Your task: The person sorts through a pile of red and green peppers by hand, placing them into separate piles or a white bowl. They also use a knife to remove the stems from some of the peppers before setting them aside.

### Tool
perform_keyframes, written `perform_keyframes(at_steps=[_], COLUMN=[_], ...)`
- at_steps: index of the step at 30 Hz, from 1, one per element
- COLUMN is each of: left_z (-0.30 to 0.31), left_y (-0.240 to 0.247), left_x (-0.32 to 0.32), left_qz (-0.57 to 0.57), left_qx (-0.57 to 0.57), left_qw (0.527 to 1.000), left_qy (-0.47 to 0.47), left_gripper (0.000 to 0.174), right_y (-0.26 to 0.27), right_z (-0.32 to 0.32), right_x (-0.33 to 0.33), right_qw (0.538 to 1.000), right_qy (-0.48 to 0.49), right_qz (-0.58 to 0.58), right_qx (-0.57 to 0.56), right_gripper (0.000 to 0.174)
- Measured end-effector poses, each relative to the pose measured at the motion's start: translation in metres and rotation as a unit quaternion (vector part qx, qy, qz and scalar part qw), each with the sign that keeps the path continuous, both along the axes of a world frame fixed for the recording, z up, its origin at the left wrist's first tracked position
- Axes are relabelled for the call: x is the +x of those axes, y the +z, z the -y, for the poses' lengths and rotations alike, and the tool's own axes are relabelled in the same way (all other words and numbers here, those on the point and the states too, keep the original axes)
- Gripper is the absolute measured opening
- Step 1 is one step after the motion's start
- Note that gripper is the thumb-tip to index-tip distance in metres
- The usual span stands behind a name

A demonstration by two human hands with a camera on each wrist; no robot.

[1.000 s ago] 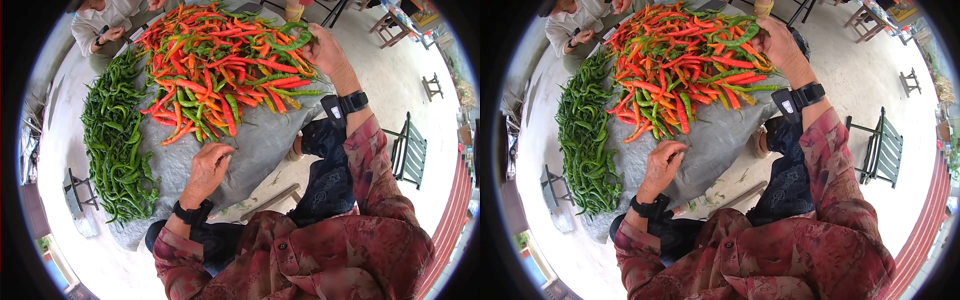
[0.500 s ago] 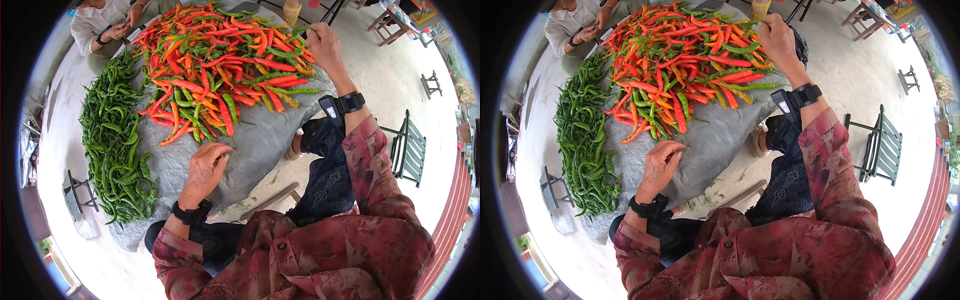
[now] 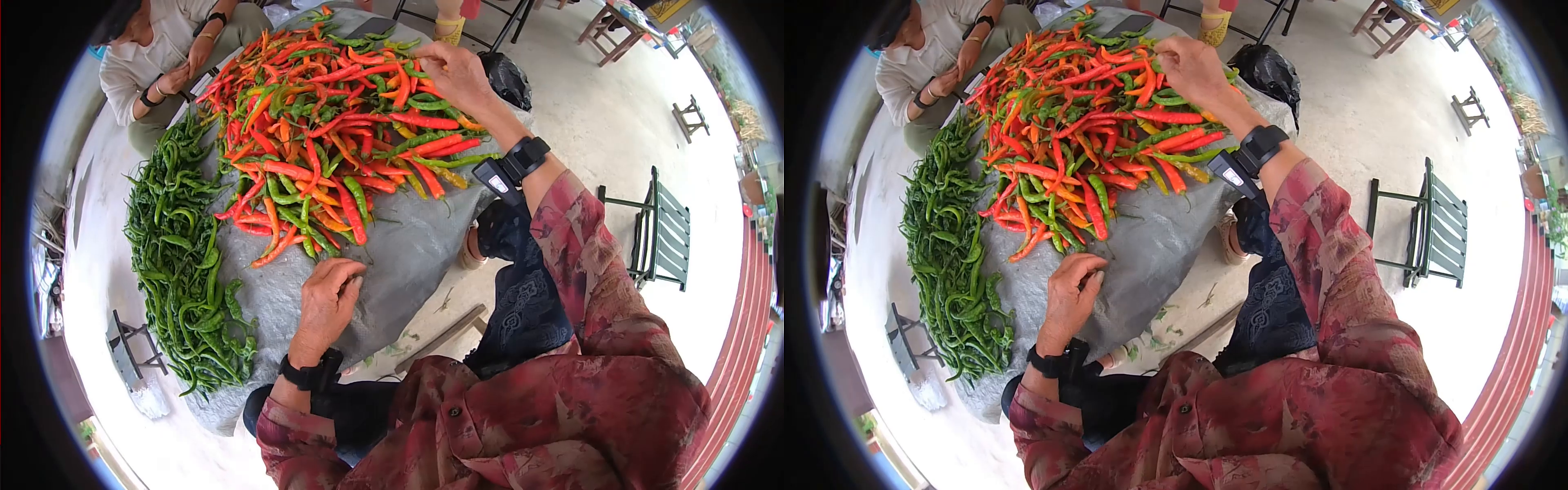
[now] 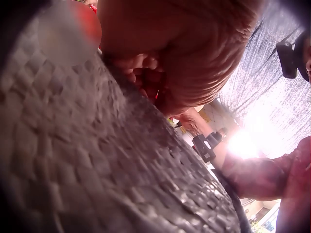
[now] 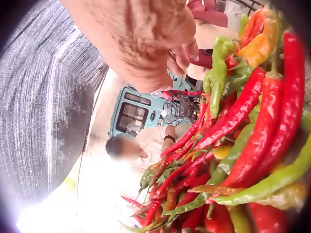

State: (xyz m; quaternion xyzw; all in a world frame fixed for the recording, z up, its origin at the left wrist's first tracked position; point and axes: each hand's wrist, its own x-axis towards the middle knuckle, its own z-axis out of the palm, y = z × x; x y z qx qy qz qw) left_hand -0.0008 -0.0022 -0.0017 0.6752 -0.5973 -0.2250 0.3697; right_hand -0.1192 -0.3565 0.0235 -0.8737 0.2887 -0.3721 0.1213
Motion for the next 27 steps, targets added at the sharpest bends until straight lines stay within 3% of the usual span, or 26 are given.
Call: perform_keyframes(at_steps=[1,5,7,10,11,13,17,21,22,25,27], left_z=[-0.001,0.0,0.0,0.001,0.001,0.002,0.0,-0.001,-0.001,-0.002,-0.002], left_y=[-0.001,0.001,0.002,0.001,0.001,0.003,0.002,0.001,0.001,0.001,0.001], left_x=[0.0,-0.003,-0.002,-0.003,-0.003,-0.003,-0.002,-0.001,-0.001,0.0,0.002], left_qz=[-0.002,-0.026,-0.018,-0.013,-0.016,-0.02,-0.018,-0.01,-0.015,-0.01,-0.002], left_qx=[-0.002,0.007,0.005,0.002,0.001,0.007,0.002,0.001,-0.004,-0.008,-0.008], left_qw=[1.0,0.999,1.0,1.0,1.0,0.999,1.0,1.0,1.0,1.0,1.0], left_qy=[0.002,0.026,0.025,0.023,0.025,0.026,0.022,0.023,0.019,0.01,0.001], left_gripper=[0.016,0.016,0.016,0.017,0.017,0.017,0.017,0.018,0.018,0.019,0.019], right_y=[0.002,-0.008,-0.034,-0.05,-0.053,-0.051,-0.055,-0.041,-0.035,-0.018,-0.008], right_z=[-0.002,0.043,0.071,0.077,0.08,0.081,0.069,0.06,0.052,0.032,0.019], right_x=[-0.002,-0.037,-0.058,-0.065,-0.064,-0.058,-0.045,-0.043,-0.041,-0.031,-0.019], right_qw=[0.996,0.977,0.973,0.966,0.966,0.965,0.98,0.961,0.958,0.961,0.993], right_qy=[-0.015,-0.127,-0.182,-0.218,-0.218,-0.131,-0.052,-0.103,-0.155,-0.176,-0.056], right_qz=[0.028,0.113,-0.01,-0.098,-0.098,-0.206,-0.181,-0.251,-0.224,-0.209,-0.1], right_qx=[0.088,0.129,0.14,0.098,0.098,0.093,0.069,0.044,0.088,0.049,-0.034], right_gripper=[0.026,0.02,0.026,0.032,0.032,0.034,0.034,0.033,0.032,0.026,0.021])
